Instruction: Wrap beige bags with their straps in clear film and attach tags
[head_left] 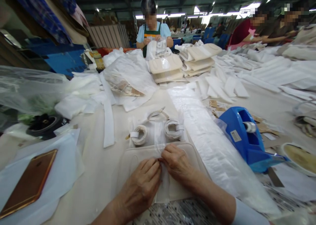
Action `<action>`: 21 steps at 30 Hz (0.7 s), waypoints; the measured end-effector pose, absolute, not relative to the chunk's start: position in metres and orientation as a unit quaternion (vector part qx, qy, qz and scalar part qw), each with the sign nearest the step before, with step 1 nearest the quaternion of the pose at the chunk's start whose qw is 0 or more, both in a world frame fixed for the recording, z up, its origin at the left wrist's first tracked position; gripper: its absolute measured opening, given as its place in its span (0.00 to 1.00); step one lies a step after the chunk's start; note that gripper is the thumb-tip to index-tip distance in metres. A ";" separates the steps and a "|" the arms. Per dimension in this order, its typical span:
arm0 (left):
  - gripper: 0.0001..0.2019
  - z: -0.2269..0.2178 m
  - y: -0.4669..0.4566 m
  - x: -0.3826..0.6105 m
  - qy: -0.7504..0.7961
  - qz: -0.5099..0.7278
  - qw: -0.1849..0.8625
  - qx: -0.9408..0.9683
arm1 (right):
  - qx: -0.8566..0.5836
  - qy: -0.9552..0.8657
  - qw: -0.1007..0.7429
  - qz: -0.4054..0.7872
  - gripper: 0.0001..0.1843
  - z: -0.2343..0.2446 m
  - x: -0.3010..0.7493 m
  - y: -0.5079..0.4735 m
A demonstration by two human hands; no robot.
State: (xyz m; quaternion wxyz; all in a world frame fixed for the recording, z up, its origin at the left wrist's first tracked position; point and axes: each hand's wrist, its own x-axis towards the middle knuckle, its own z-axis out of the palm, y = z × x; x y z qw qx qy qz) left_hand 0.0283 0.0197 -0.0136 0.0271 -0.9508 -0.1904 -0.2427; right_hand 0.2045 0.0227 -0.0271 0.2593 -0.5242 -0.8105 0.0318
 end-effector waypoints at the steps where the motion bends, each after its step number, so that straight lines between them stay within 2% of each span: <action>1: 0.13 -0.017 0.019 0.029 -0.189 -0.235 0.041 -0.953 | -0.524 -0.810 0.260 0.031 0.09 -0.027 0.205 0.022; 9: 0.15 -0.026 0.016 0.026 -0.195 -0.205 0.075 -0.956 | -0.537 -0.794 0.284 0.022 0.09 -0.025 0.199 0.021; 11: 0.15 -0.026 0.016 0.026 -0.199 -0.202 0.088 -0.955 | -0.535 -0.782 0.318 0.025 0.07 -0.019 0.199 0.016; 15: 0.15 -0.025 0.015 0.028 -0.211 -0.201 0.100 -0.951 | -0.527 -0.737 0.423 -0.026 0.15 0.002 0.237 -0.008; 18: 0.15 -0.024 0.014 0.028 -0.209 -0.229 0.115 -0.944 | -0.596 -0.640 0.461 -0.155 0.12 0.020 0.306 -0.030; 21: 0.15 -0.033 0.018 0.024 -0.191 -0.264 0.131 -0.936 | -0.726 -0.472 0.476 -0.153 0.17 0.035 0.381 -0.049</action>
